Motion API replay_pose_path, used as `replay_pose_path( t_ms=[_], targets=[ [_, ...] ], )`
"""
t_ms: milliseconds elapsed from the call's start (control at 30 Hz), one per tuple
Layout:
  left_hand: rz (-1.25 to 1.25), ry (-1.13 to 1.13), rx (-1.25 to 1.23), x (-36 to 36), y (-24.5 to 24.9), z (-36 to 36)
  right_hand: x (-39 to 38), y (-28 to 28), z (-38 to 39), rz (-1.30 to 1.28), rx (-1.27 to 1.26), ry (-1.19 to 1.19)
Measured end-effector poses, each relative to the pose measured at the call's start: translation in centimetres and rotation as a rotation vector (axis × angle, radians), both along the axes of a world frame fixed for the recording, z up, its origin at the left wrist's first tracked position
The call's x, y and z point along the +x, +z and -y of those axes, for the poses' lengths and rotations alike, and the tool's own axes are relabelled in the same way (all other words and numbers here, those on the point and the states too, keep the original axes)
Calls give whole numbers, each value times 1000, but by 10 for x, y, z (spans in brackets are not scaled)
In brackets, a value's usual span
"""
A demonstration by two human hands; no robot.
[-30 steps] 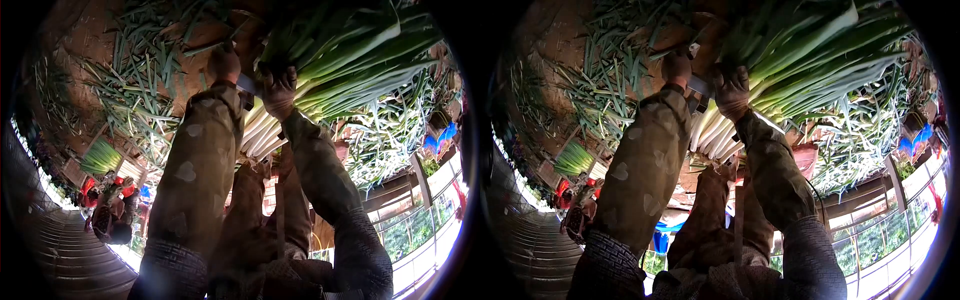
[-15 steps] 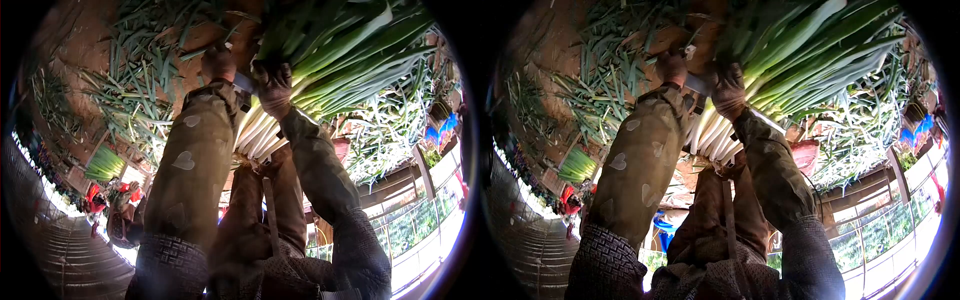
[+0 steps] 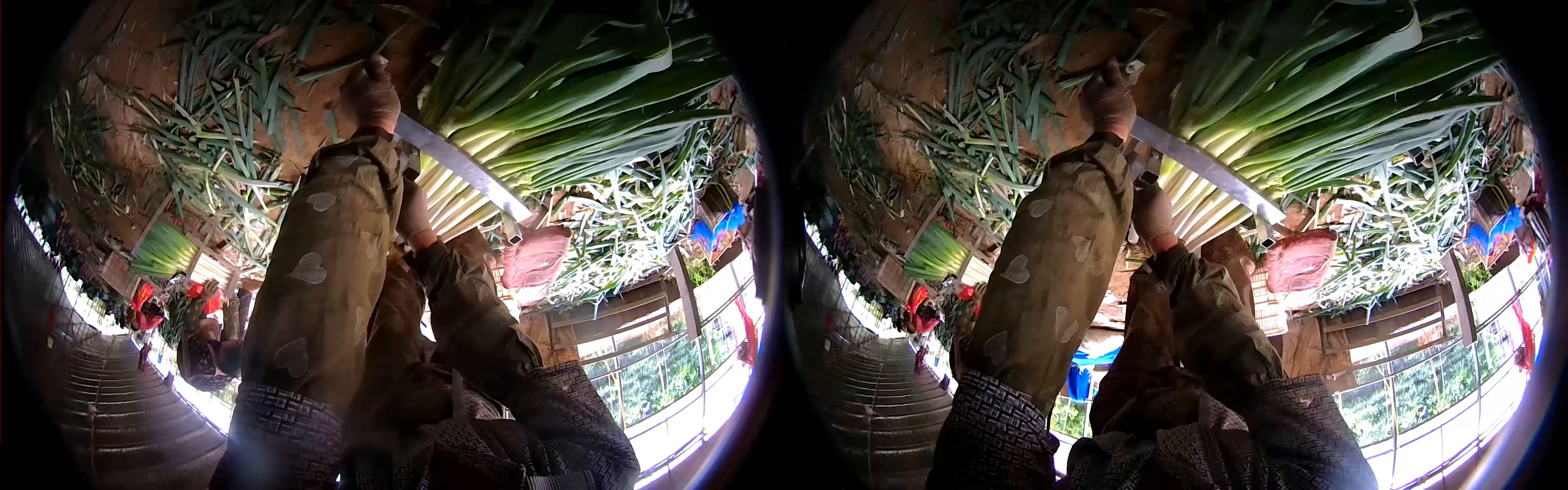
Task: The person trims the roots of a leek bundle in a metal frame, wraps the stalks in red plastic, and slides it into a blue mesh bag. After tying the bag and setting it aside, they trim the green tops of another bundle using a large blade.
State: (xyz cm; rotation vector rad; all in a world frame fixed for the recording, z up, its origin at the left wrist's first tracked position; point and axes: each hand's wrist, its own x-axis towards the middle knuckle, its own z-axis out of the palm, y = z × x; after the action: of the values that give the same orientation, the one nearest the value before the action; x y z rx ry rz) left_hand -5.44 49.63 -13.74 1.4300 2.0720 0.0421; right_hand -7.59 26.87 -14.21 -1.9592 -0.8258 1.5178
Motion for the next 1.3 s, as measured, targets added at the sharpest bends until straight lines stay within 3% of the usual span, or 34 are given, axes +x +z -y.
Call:
replay_pose_path(
  t_ms=[33, 100, 167, 267, 333, 400, 467, 500, 600, 633, 667, 733, 800, 867, 933, 967, 1000, 1067, 1133, 1167, 1233, 1300],
  targets=[
    [11, 9, 5, -1, 0, 1, -1, -8, -3, -30, 48, 20],
    [39, 28, 14, 0, 0, 1, -22, -36, -11, -257, -11, -443],
    [50, 44, 21, 0, -1, 2, -28, -43, -12, -364, -48, -658],
    [53, 27, -18, -3, -2, 3, -10, -17, -15, -190, -70, -448],
    [95, 28, -34, 1, 0, 2, 0, -5, -20, 129, -65, -63],
    [165, 36, -36, 3, 11, 1, -11, -8, -24, 52, -91, -249],
    [206, 20, -13, 6, 15, -1, -9, 1, -25, 169, -77, -167],
    [223, 20, -10, 5, 14, 2, -11, -2, -20, 309, -111, 74],
    [249, -23, 48, 4, 8, 2, -17, -5, -10, 390, 48, 87],
    [198, -53, -3, 2, 2, -3, -25, -6, -19, 575, 0, 80],
    [209, -59, 35, 0, -4, -5, -27, -6, -20, 551, -57, 156],
    [229, -63, 79, -1, -5, 4, -23, -3, -18, 407, 20, -39],
    [169, -74, 66, -2, -4, 1, -22, 0, -29, 467, 55, -133],
    [213, -79, 52, 0, -5, 4, -5, 22, -36, -142, -156, -604],
    [175, -56, -27, 0, 0, 4, -12, 19, -45, -298, -275, -904],
    [188, -40, -38, 0, 2, 5, -28, -19, -29, 14, -266, -698],
    [150, -50, -65, 1, -3, 4, -16, 2, -44, -181, -468, -868],
    [207, 17, -36, 9, 2, 1, -25, -21, -39, -69, -289, -839],
    [201, 23, -20, 0, 2, 9, -7, 18, -54, -74, -219, -789],
    [189, -8, -1, -2, -3, 8, -2, 24, -52, -364, -153, -929],
    [33, -142, 137, -4, -17, 9, 16, 31, -46, -519, -126, -848],
    [160, -104, 46, -5, -14, 12, 23, 44, -27, -581, -153, -754]
  ],
)
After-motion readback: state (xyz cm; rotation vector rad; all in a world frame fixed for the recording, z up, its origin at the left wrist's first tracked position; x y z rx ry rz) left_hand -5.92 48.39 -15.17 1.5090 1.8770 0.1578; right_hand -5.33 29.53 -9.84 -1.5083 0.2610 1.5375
